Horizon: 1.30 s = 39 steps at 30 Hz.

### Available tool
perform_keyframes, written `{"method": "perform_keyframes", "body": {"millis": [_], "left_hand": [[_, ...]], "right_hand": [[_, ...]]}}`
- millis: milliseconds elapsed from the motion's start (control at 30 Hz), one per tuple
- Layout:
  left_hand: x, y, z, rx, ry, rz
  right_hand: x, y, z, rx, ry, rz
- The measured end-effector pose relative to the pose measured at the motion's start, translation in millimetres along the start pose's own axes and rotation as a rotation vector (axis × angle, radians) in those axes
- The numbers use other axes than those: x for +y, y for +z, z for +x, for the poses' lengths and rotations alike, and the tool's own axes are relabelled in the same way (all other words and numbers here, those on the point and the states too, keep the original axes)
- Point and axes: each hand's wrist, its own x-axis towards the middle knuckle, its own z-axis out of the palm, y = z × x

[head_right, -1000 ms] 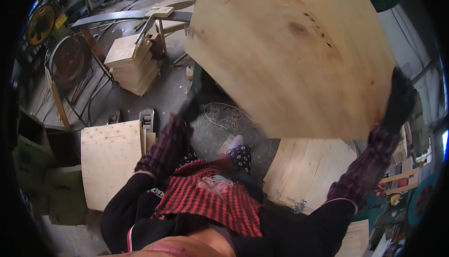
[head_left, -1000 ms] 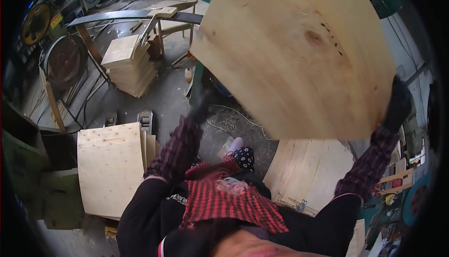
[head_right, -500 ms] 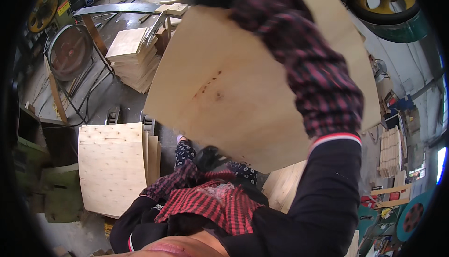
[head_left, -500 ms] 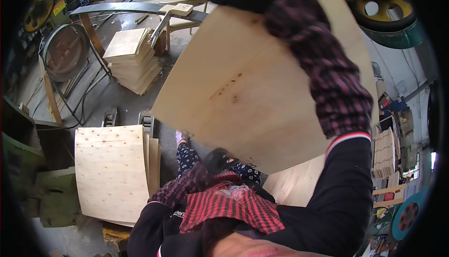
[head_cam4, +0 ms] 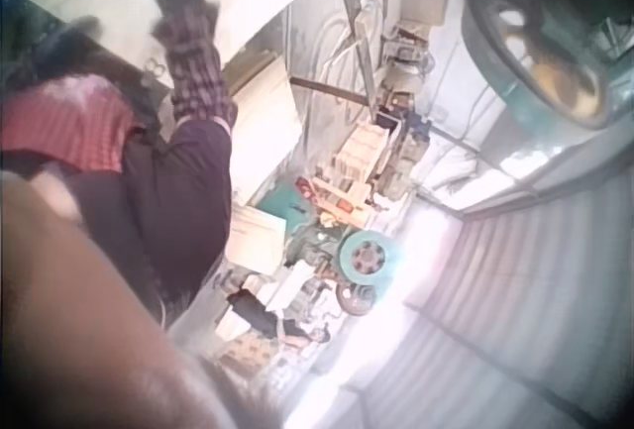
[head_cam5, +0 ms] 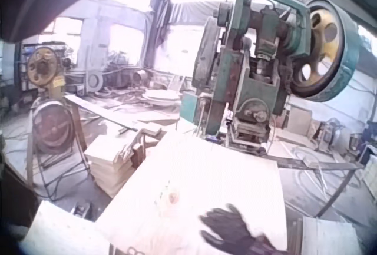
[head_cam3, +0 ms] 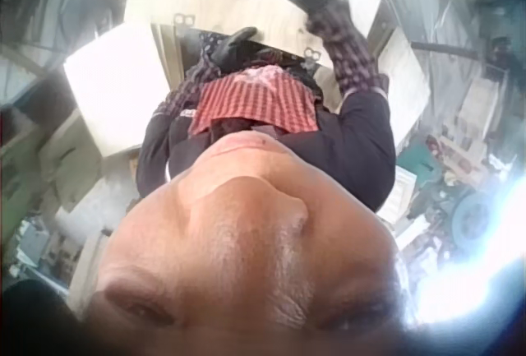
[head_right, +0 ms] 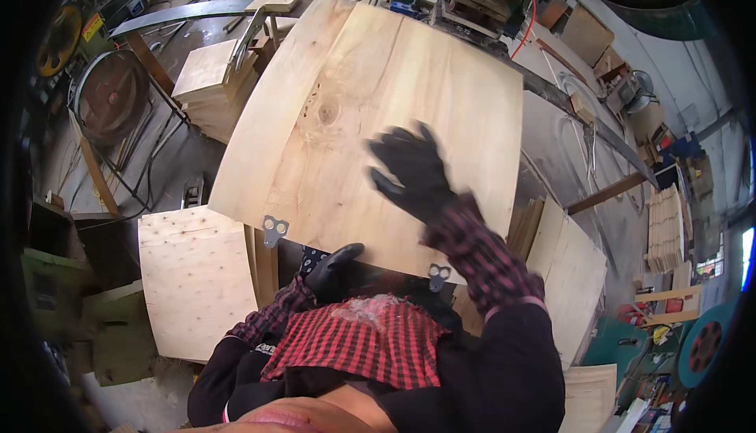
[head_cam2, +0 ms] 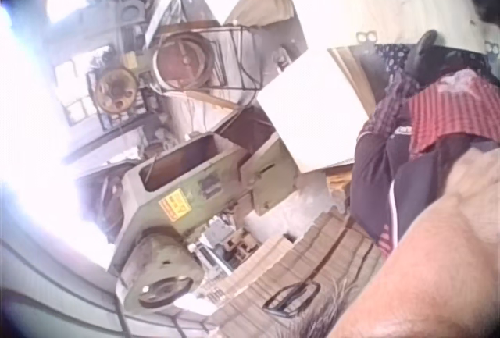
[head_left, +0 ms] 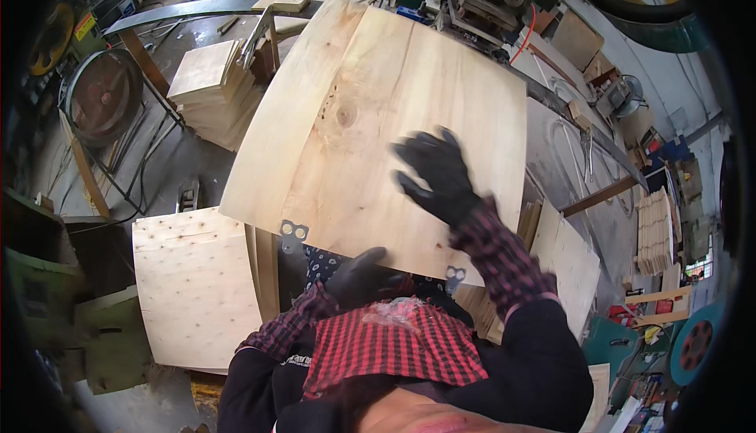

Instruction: The person positions and attaches metal hinges to the edges of large plywood sheets by hand, repeating the process for multiple boards and moving them between stacks.

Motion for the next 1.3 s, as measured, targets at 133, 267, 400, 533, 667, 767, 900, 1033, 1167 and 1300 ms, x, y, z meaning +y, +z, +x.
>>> {"method": "perform_keyframes", "body": {"millis": [133, 267, 400, 533, 667, 767, 900, 1033, 1167, 1300], "left_hand": [[-20, -6, 7, 0.018, 0.134, 0.102], [-4, 18, 17, -0.098, 0.647, 1.068], [10, 40, 16, -0.048, 0.61, 0.971], [32, 57, 11, 0.078, 0.426, 0.504], [49, 61, 11, 0.243, 0.488, 0.075], [53, 48, 11, 0.278, 0.464, 0.153], [53, 26, 16, 0.31, 0.492, 0.473], [70, 15, -4, 0.269, 0.255, -0.15], [84, -39, -65, 0.289, 0.561, 0.253], [128, -42, -110, 1.316, 0.437, 2.53]], "right_hand": [[23, -85, -128, 0.127, 0.421, -0.308], [28, -124, -273, 0.313, 1.092, -0.068], [18, -125, -282, 0.448, 1.427, 0.956], [35, -98, -273, 0.779, 1.288, 1.388], [33, -89, -240, 0.784, 1.239, 1.386], [45, -83, -252, 0.592, 1.04, 1.546], [46, -81, -250, 0.671, 1.091, 1.61], [49, -78, -248, 0.52, 1.075, 1.258], [38, -81, -237, 0.751, 1.178, 1.553], [29, -86, -220, 0.889, 1.292, 1.46]]}}
